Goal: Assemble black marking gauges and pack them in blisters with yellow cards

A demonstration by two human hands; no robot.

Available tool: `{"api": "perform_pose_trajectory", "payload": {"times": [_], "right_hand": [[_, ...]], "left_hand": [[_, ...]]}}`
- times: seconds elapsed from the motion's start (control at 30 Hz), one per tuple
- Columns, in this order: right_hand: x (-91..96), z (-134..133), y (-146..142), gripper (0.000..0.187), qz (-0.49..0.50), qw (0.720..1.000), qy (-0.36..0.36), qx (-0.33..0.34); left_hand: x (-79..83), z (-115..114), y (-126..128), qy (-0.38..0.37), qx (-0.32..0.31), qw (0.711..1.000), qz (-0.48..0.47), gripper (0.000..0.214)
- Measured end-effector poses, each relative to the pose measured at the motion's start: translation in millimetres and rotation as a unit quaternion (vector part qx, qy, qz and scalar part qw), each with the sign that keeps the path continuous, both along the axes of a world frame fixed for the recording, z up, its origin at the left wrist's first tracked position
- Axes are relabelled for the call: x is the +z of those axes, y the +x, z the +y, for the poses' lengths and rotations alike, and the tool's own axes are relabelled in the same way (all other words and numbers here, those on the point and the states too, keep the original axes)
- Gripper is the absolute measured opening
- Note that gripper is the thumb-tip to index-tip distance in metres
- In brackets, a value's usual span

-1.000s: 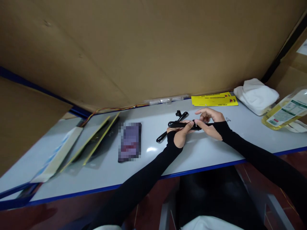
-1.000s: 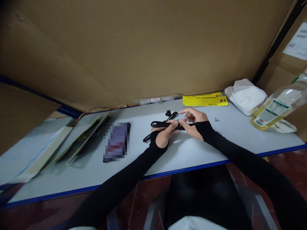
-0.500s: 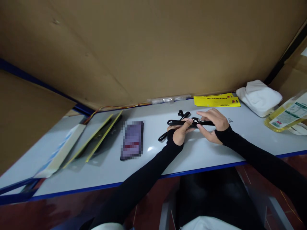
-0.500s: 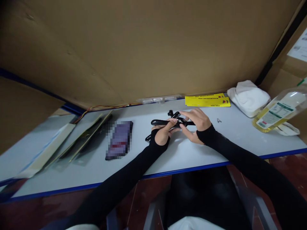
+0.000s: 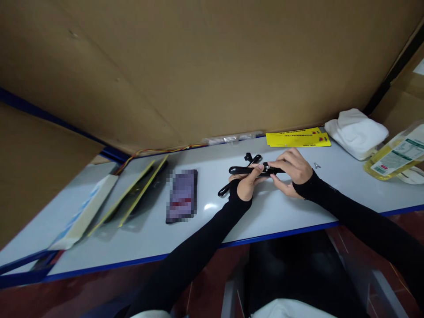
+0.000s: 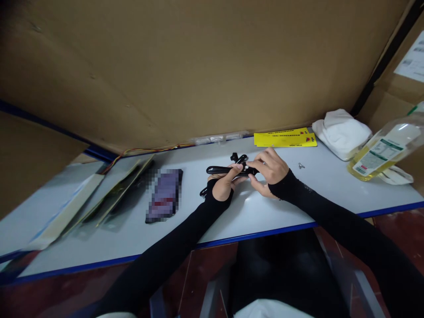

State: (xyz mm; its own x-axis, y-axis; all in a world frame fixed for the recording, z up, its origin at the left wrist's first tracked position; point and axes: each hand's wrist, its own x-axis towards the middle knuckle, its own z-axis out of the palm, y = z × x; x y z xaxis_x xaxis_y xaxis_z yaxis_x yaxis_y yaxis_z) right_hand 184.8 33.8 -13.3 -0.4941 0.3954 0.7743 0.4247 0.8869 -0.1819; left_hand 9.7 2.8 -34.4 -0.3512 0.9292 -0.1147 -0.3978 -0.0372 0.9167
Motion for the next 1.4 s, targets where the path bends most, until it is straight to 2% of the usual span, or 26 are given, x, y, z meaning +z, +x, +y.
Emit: {"api": "perform_pose_trajectory", "payload": {"times": [0.07, 0.13, 0.3, 0.47, 0.53, 0.57, 0.63, 0.73, 0.83, 0.9, 1.03, 1.13, 1.17, 1.23, 1.33, 1.4], "right_hand": [[1.7, 1, 2, 0.01, -0.006, 1.0, -0.001, -0.003], [3.8, 2, 4, 0.006, -0.011, 1.0, -0.022, -0.004], [2.6, 5, 4, 0.011, 0.009, 0.998, -0.067, 0.01], [-2.3, 3, 0, 0.038, 0.027, 0.997, -0.074, 0.012], [-1.0, 0, 0, 0.034, 0.039, 0.996, -0.078, 0.022], [0.3, -2, 0, 0.025, 0.044, 0.996, -0.079, 0.021], [3.5, -4, 1, 0.011, 0.051, 0.996, -0.067, 0.02], [5.7, 0, 3, 0.031, 0.04, 0.998, -0.019, 0.045], [4.0, 8, 5, 0.023, 0.026, 0.998, 0.016, 0.062], [2.8, 12, 6, 0.017, 0.024, 0.998, 0.017, 0.052], [1.9, 13, 8, 0.026, -0.01, 0.999, -0.009, 0.044], [-0.5, 13, 7, 0.008, 0.005, 0.999, 0.005, 0.039], [-1.4, 12, 6, 0.008, 0.012, 0.999, 0.007, 0.03], [-2.2, 9, 4, 0.016, 0.023, 1.0, -0.004, 0.013], [0.8, 2, 2, 0.011, 0.045, 0.998, -0.039, 0.018], [4.1, 1, 4, 0.031, 0.041, 0.997, -0.054, 0.042]], "left_hand": [[-0.5, -1, 2, -0.01, -0.011, 1.0, 0.0, 0.042], [0.2, -2, 3, -0.016, -0.021, 1.0, -0.003, 0.043], [2.2, -2, 3, -0.012, -0.013, 1.0, -0.001, 0.041], [3.5, -5, 4, -0.009, -0.032, 0.999, 0.003, 0.043], [5.4, -6, 4, -0.01, -0.029, 1.0, 0.003, 0.043], [6.3, -6, 4, -0.011, -0.024, 1.0, 0.002, 0.043], [7.6, -5, 3, -0.015, -0.01, 1.0, -0.001, 0.044], [6.5, -3, 2, -0.017, -0.016, 1.0, -0.004, 0.046], [3.6, -1, -1, -0.01, -0.025, 1.0, -0.004, 0.045], [2.9, 0, -2, -0.013, -0.022, 1.0, -0.005, 0.045], [5.2, -1, -1, -0.02, -0.04, 0.999, -0.005, 0.048], [5.9, -3, 2, -0.014, -0.045, 0.999, 0.002, 0.047], [5.5, -4, 3, -0.013, -0.042, 0.999, 0.004, 0.047], [3.9, -4, 5, -0.011, -0.033, 0.999, 0.008, 0.046], [1.9, -3, 3, -0.012, -0.026, 1.0, 0.012, 0.044], [1.5, -2, 1, -0.01, -0.034, 0.999, 0.013, 0.044]]}}
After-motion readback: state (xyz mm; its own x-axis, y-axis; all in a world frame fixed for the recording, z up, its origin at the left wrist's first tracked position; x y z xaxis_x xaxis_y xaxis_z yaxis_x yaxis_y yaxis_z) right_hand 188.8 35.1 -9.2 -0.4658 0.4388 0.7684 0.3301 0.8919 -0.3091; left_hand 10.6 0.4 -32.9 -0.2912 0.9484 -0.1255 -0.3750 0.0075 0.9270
